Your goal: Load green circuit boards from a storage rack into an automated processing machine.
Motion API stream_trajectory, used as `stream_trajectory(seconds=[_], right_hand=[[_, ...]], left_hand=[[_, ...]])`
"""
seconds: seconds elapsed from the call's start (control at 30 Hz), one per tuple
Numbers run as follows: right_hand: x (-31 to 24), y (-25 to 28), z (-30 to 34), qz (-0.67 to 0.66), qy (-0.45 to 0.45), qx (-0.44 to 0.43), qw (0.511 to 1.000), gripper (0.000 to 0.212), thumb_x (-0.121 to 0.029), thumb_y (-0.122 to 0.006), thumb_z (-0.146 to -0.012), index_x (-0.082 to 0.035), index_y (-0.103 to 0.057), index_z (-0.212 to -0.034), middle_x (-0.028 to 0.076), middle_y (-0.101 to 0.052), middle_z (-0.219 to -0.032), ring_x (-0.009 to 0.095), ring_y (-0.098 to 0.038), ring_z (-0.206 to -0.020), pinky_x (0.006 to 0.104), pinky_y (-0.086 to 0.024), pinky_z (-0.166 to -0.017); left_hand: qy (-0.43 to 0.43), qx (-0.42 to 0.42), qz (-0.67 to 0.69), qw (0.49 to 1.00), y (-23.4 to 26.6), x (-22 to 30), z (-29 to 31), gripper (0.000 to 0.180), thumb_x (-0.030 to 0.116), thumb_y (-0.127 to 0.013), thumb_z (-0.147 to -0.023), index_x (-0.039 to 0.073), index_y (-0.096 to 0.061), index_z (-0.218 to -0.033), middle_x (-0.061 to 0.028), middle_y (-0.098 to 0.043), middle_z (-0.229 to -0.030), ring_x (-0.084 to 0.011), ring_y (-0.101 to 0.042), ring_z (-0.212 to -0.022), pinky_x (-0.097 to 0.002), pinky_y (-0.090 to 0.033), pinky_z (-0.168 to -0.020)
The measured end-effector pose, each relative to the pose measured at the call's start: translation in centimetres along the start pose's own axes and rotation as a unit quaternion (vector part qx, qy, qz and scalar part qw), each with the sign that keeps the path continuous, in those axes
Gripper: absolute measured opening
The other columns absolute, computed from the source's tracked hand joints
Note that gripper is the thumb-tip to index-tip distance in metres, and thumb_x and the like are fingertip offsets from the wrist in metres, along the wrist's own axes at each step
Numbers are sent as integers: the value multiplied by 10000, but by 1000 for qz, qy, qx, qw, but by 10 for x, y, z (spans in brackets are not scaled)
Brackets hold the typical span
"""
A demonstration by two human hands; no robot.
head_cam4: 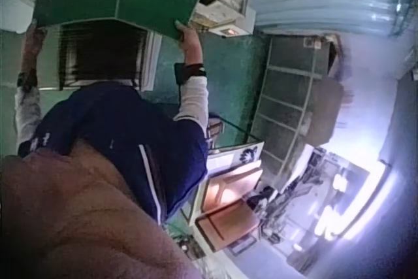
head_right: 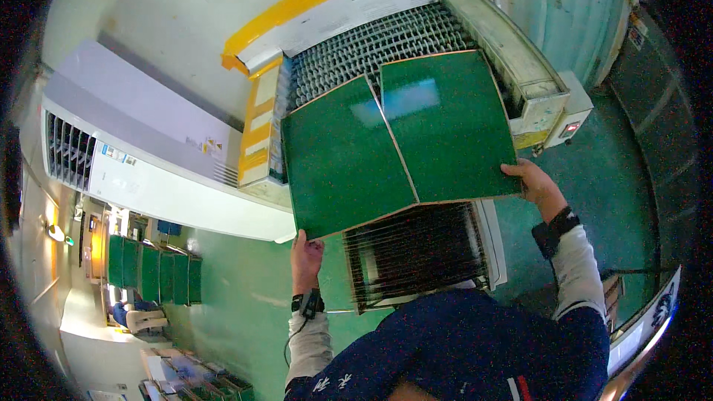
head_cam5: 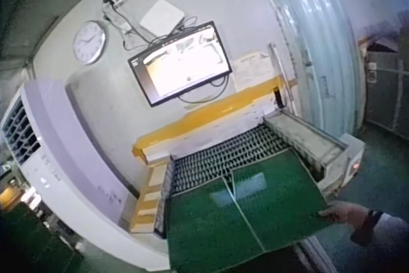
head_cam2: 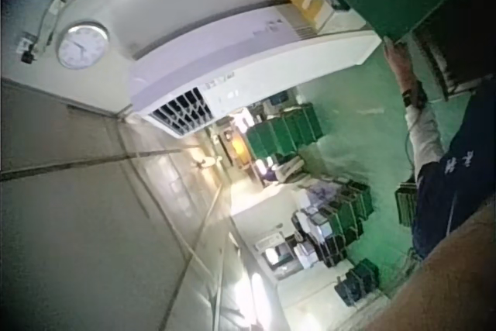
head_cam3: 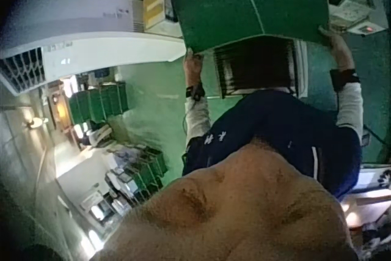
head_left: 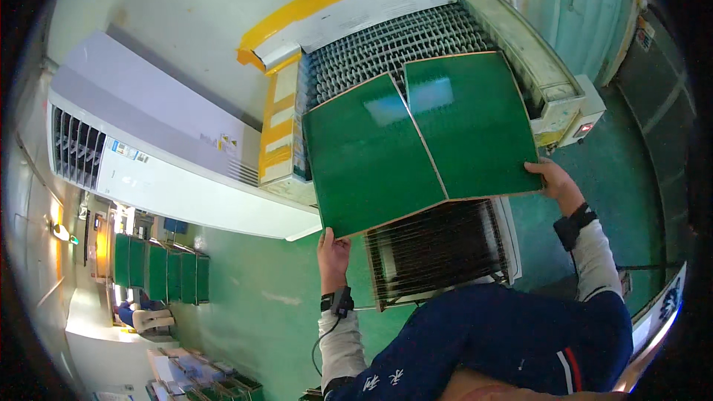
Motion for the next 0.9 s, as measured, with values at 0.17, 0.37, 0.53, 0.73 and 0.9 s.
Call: stream_trajectory(seconds=[0.17, 0.37, 0.53, 0.73, 0.9], right_hand=[[-23, 7, -10, -120, 29, 31, 992, 367, -193, -731, -952, -10, -651, -1260, 96, -736, -1186, 232, -724, -1040, 380, -586, -932], [-23, 33, -45, -223, 78, 73, 969, 353, -230, -725, -959, -27, -662, -1241, 89, -738, -1174, 246, -722, -1041, 401, -591, -924], [-15, 25, -45, -224, 71, 76, 969, 313, -202, -688, -985, -16, -657, -1235, 93, -727, -1190, 263, -721, -1032, 416, -591, -927], [-50, 3, -46, -203, 82, 76, 973, 289, -195, -673, -998, -14, -663, -1224, 93, -725, -1171, 235, -717, -1002, 388, -589, -888], [-38, 16, -62, -243, 83, 69, 964, 251, -211, -684, -996, -35, -672, -1174, 77, -736, -1111, 228, -713, -959, 368, -579, -840]], left_hand=[[-13, 6, 33, 999, 15, 14, -22, 124, 189, -667, -1030, 93, -629, -1100, -45, -693, -962, -181, -634, -807, -366, -541, -756], [-33, -22, 37, 999, 10, 11, -38, 151, 133, -664, -1021, 120, -611, -1161, -54, -687, -1116, -220, -634, -1004, -411, -530, -894], [-37, -25, 31, 999, -12, 0, -46, 139, 104, -639, -1028, 119, -609, -1163, -61, -681, -1144, -255, -634, -1046, -429, -530, -935], [-44, -35, 15, 998, -27, -5, -60, 87, 121, -634, -1033, 122, -624, -1120, -77, -684, -1115, -266, -635, -1043, -442, -528, -943], [-44, -17, 2, 999, -38, -5, -61, 78, 151, -635, -1037, 114, -626, -1106, -85, -687, -1090, -256, -638, -1036, -431, -527, -950]])
Point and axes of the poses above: each hand's wrist, its own z-axis away from the middle knuckle, its own y-axis out of the back of the hand, x = y × z, the point moved 2 cm from there along -z, towards the middle knuckle
